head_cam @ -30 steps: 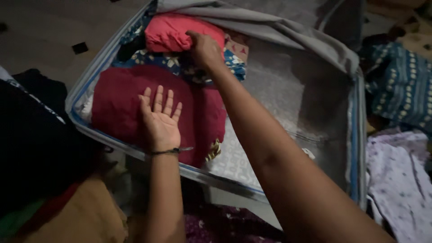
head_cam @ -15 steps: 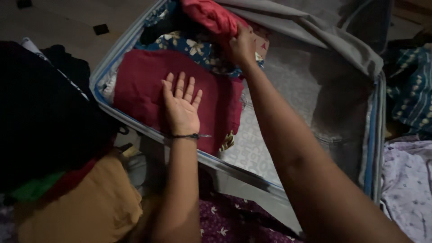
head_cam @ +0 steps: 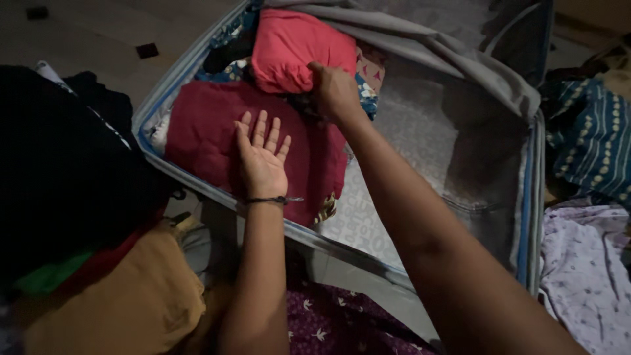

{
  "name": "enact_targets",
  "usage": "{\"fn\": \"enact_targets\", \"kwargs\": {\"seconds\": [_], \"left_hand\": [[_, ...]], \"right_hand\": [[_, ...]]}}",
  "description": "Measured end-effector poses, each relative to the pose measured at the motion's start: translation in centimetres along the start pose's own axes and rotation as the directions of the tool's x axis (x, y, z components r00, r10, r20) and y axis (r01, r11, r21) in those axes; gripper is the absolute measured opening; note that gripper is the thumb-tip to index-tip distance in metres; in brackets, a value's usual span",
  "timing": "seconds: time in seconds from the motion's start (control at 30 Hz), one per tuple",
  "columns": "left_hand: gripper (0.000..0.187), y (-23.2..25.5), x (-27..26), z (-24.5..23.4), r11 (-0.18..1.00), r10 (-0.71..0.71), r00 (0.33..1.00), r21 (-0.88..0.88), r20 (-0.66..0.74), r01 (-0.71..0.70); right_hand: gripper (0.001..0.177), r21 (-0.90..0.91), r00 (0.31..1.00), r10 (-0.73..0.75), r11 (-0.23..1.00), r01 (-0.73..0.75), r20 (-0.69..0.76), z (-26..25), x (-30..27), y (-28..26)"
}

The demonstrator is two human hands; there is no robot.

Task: The person removes various items of clothing, such as a pink top, a blue floral garment, and white shirts, from an open suitcase and places them into piles on the floor by hand.

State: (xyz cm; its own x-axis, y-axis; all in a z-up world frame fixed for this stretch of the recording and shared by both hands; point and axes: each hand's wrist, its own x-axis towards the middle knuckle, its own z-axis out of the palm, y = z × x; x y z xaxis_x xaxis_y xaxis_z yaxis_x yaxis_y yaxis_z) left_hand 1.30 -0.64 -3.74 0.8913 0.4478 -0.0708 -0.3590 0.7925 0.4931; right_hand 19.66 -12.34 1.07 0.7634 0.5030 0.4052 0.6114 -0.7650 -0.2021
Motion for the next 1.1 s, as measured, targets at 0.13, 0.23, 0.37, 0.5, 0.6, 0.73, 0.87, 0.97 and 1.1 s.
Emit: {"fn": "enact_targets", "kwargs": {"seconds": [0.13,0.23,0.37,0.5,0.6,0.73,0.87,0.97,1.1], "left_hand": [[0.082,-0.4,0.2,-0.4,1.000,-0.014,0.999,-0.001,-0.042,0.013],[0.092,-0.5,0.6,-0.7,0.996,-0.022,0.999,-0.082,-0.037,0.019],[0.092,-0.8,0.5,-0.7,0.988,-0.069,0.992,-0.147,-0.106,0.053],[0.090,-1.1,1.1,-1.2,0.992,0.063,0.998,-0.105,-0.012,-0.064],[0.089,-1.3,1.1,-1.5,0.991,-0.009,1.000,-0.131,-0.024,0.006],[0.087,-0.5,0.9,-0.8,0.991,-0.041,0.997,-0.128,-0.063,0.032],[0.095,0.0,-0.8,1.0,0.955,-0.029,0.996,-0.297,-0.084,0.003],[0.086,-0.2,-2.2,1.1,0.918,-0.038,0.998,-0.393,0.057,0.058],[0.093,-0.2,-5.1,0.3,0.981,-0.152,0.988,0.121,0.002,0.151]], "right_hand": [[0.036,0.083,0.986,-0.155,0.984,0.160,-0.070,-1.5,-2.7,-3.0],[0.018,-0.067,0.979,-0.144,0.986,0.155,0.143,-1.2,-7.8,-8.2],[0.028,0.009,0.996,-0.061,0.998,0.060,0.060,-1.6,-9.9,-10.4],[0.053,-0.091,0.984,-0.131,0.989,0.120,-0.125,-0.7,-10.8,-10.4],[0.051,-0.197,0.975,-0.120,0.977,0.082,-0.188,1.0,-11.3,-9.9],[0.039,0.049,0.993,-0.096,0.994,0.100,-0.073,0.5,-10.6,-8.1],[0.045,-0.028,0.971,-0.098,0.994,0.107,0.217,-6.7,-10.4,-6.4],[0.051,-0.107,0.943,-0.118,0.982,0.158,0.313,-11.4,-13.8,-6.9],[0.036,-0.205,0.922,-0.057,0.968,0.145,0.384,-14.5,-20.1,-8.2]]}}
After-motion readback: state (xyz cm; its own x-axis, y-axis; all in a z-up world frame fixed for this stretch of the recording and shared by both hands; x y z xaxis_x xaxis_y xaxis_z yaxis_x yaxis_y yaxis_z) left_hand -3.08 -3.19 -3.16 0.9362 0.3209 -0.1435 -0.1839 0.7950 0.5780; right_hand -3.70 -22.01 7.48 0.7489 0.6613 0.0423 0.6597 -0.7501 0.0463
